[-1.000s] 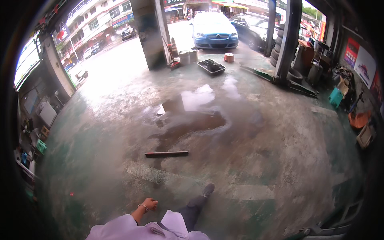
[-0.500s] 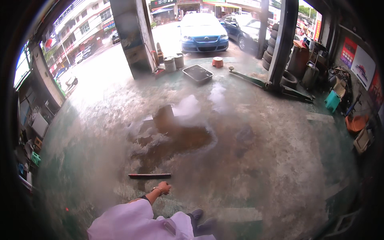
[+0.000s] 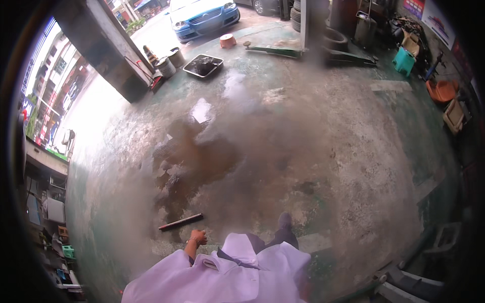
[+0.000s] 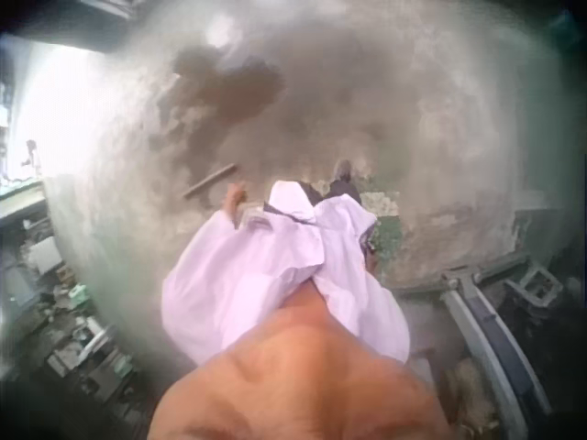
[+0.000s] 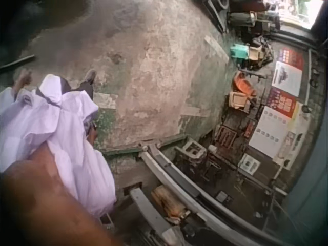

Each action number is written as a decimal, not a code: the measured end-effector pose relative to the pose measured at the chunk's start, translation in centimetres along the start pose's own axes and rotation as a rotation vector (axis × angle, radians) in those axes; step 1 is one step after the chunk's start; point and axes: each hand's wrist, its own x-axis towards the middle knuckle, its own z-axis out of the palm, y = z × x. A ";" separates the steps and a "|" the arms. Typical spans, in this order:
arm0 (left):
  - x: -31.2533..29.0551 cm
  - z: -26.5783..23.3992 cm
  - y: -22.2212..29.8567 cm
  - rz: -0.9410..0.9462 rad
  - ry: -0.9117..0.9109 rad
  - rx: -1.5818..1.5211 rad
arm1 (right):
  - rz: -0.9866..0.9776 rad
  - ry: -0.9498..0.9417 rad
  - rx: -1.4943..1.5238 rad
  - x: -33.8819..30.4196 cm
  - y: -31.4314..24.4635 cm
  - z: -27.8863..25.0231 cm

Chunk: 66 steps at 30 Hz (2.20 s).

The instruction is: The person retrieves a socket from a tool cart, then walks to a blue parts bin and picks up a bolt. They return to the tool cart, select a ratchet and a socket, and assemble them into a socket wrench. The person then walks back toward the engine part on the floor.

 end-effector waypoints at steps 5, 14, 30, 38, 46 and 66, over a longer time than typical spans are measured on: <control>-1.1 1.7 -3.0 -0.208 0.096 -0.208 | 0.083 -0.006 -0.034 11.5 -13.9 -2.4; 6.9 9.5 15.8 -0.084 -0.012 -0.175 | -0.011 -0.070 -0.024 28.1 -36.3 4.4; 16.9 11.5 68.2 0.174 0.093 -0.230 | -0.013 -0.128 -0.380 40.9 -52.1 16.1; 13.9 18.1 75.0 -0.141 0.220 -0.541 | -0.086 -0.122 -0.401 61.2 -63.1 16.5; 12.9 21.4 78.6 -0.328 0.272 -0.652 | -0.317 -0.097 -0.063 84.9 -76.1 20.2; 36.2 7.8 114.0 -0.044 0.158 -0.660 | -0.194 -0.218 -0.496 77.2 -96.3 37.0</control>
